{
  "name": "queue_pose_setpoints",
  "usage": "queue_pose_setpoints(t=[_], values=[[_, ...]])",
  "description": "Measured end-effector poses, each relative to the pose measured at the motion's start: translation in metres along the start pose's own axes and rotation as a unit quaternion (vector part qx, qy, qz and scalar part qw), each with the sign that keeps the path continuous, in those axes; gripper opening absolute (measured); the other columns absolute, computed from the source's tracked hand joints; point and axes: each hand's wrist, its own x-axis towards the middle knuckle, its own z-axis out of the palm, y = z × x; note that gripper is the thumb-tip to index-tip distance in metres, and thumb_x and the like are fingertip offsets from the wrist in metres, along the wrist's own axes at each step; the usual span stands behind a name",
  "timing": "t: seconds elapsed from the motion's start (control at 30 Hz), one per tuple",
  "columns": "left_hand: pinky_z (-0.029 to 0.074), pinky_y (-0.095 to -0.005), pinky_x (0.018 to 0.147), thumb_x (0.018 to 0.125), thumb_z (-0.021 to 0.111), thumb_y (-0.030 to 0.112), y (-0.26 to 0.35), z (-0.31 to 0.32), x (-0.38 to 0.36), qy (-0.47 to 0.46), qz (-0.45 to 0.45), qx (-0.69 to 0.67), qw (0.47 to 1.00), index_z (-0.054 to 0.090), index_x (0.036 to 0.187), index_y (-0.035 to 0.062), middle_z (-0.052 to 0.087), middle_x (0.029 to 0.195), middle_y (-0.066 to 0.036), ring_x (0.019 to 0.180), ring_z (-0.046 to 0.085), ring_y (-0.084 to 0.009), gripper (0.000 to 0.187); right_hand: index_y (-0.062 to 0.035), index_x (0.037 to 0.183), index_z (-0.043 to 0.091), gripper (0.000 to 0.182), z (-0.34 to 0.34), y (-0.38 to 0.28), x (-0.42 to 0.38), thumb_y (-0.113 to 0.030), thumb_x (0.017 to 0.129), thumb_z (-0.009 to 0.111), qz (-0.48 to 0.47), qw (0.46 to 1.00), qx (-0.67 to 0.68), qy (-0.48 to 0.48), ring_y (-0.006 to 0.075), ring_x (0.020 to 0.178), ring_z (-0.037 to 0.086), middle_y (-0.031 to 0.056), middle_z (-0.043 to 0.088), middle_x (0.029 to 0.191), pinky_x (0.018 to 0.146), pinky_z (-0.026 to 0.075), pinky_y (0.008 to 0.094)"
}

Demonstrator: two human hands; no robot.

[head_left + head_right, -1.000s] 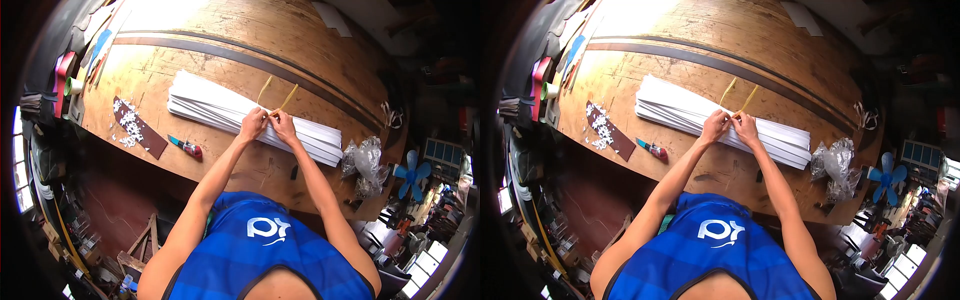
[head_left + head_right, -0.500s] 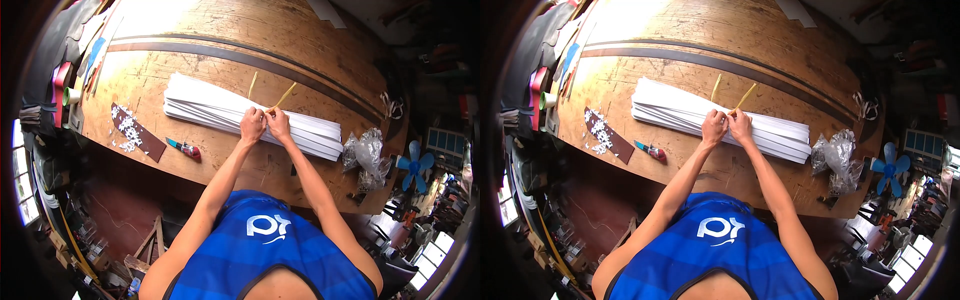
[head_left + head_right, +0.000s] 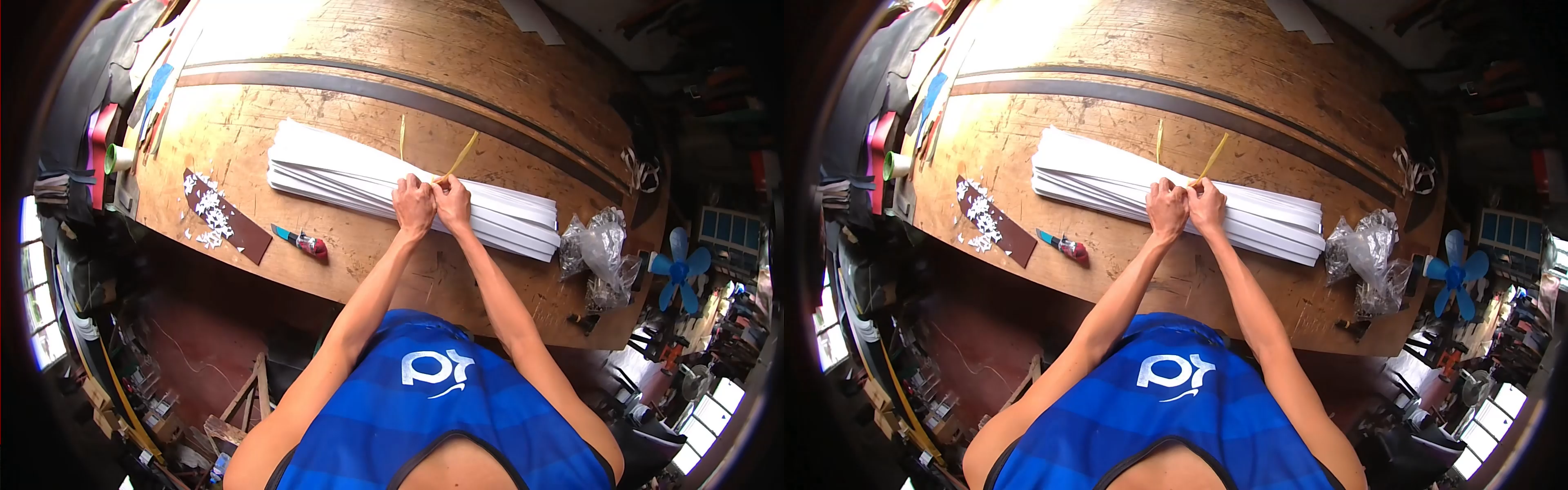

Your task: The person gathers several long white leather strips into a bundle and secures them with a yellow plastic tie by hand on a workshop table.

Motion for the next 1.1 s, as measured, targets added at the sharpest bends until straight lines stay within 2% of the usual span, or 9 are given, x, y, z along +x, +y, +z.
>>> queue_pose_setpoints(t=[0.17, 0.23, 0.27, 0.37, 0.4, 0.5, 0.7, 0.77, 1.1], values=[[0.047, -0.0417, 0.071, 0.078, 0.065, 0.019, 0.014, -0.009, 0.004, -0.035, -0.094, -0.015, 0.995, 0.075, 0.081, 0.0100, 0.063, 0.086, -0.010, 0.084, 0.058, -0.0310, 0.014, -0.0027, 0.094, 0.064, 0.015, 0.000, 0.003, -0.004, -0.014, 0.084, 0.065, 0.022, 0.997, 0.073, 0.003, 0.0220, 0.074, 0.069, 0.0115, 0.071, 0.081, 0.068, 0.053, 0.0335], [0.049, -0.0431, 0.068, 0.079, 0.062, 0.019, 0.020, -0.017, 0.013, -0.160, -0.293, -0.169, 0.927, 0.076, 0.085, 0.0083, 0.069, 0.083, -0.015, 0.076, 0.063, -0.0341, 0.018, -0.0037, 0.103, 0.061, 0.020, -0.002, 0.005, -0.006, -0.012, 0.085, 0.064, 0.054, 0.994, 0.093, -0.003, 0.0199, 0.073, 0.068, 0.0106, 0.071, 0.081, 0.066, 0.052, 0.0328], [0.049, -0.0414, 0.058, 0.078, 0.062, 0.018, 0.017, -0.014, 0.013, -0.144, -0.299, -0.201, 0.922, 0.074, 0.082, 0.0016, 0.069, 0.071, -0.016, 0.060, 0.064, -0.0290, 0.020, -0.0049, 0.113, 0.055, 0.030, -0.002, 0.006, -0.006, -0.011, 0.085, 0.063, 0.025, 0.997, 0.073, -0.002, 0.0202, 0.072, 0.068, 0.0114, 0.072, 0.083, 0.065, 0.052, 0.0335], [0.047, -0.0363, 0.050, 0.076, 0.065, 0.015, 0.004, 0.000, 0.025, -0.176, -0.374, -0.288, 0.864, 0.069, 0.075, -0.0043, 0.064, 0.062, -0.011, 0.053, 0.058, -0.0201, 0.020, -0.0057, 0.118, 0.051, 0.037, -0.001, 0.004, -0.013, -0.008, 0.083, 0.061, 0.014, 0.997, 0.071, 0.012, 0.0224, 0.071, 0.068, 0.0119, 0.072, 0.083, 0.065, 0.052, 0.0347], [0.050, -0.0370, 0.066, 0.076, 0.062, 0.017, 0.001, 0.001, 0.028, -0.189, -0.389, -0.290, 0.853, 0.070, 0.086, -0.0087, 0.068, 0.075, -0.020, 0.072, 0.066, -0.0236, 0.029, -0.0058, 0.124, 0.045, 0.044, -0.001, 0.004, -0.014, -0.004, 0.081, 0.056, -0.003, 0.998, 0.060, 0.015, 0.0261, 0.071, 0.068, 0.0128, 0.072, 0.085, 0.067, 0.052, 0.0367], [0.049, -0.0357, 0.059, 0.075, 0.068, 0.016, -0.010, 0.008, 0.031, -0.167, -0.439, -0.345, 0.813, 0.069, 0.082, -0.0097, 0.067, 0.074, -0.019, 0.067, 0.063, -0.0202, 0.027, -0.0056, 0.128, 0.041, 0.049, -0.004, 0.003, -0.018, -0.001, 0.080, 0.053, -0.037, 0.996, 0.078, 0.024, 0.0291, 0.071, 0.067, 0.0136, 0.072, 0.087, 0.068, 0.052, 0.0386], [0.046, -0.0364, 0.047, 0.072, 0.073, 0.010, -0.014, 0.015, 0.043, -0.196, -0.429, -0.270, 0.840, 0.063, 0.070, -0.0100, 0.063, 0.067, -0.013, 0.054, 0.059, -0.0186, 0.022, -0.0050, 0.132, 0.036, 0.054, -0.001, 0.006, -0.020, -0.001, 0.080, 0.052, -0.041, 0.995, 0.079, 0.047, 0.0289, 0.071, 0.066, 0.0118, 0.072, 0.089, 0.070, 0.052, 0.0381], [0.041, -0.0360, 0.040, 0.072, 0.068, 0.004, -0.011, 0.015, 0.046, -0.178, -0.464, -0.306, 0.812, 0.059, 0.064, -0.0077, 0.060, 0.061, -0.013, 0.049, 0.056, -0.0181, 0.017, -0.0044, 0.132, 0.035, 0.055, -0.002, 0.003, -0.020, -0.001, 0.080, 0.052, -0.017, 0.994, 0.102, 0.045, 0.0284, 0.072, 0.066, 0.0110, 0.072, 0.089, 0.070, 0.052, 0.0378], [0.028, -0.0304, 0.035, 0.074, 0.060, -0.003, -0.010, 0.016, 0.041, -0.149, -0.441, -0.337, 0.818, 0.057, 0.060, -0.0009, 0.051, 0.052, -0.006, 0.039, 0.044, -0.0128, 0.015, 0.0016, 0.135, 0.034, 0.062, -0.009, 0.000, -0.002, -0.008, 0.078, 0.058, 0.094, 0.991, 0.087, -0.033, 0.0268, 0.089, 0.067, 0.0062, 0.073, 0.093, 0.083, 0.050, 0.0355]])
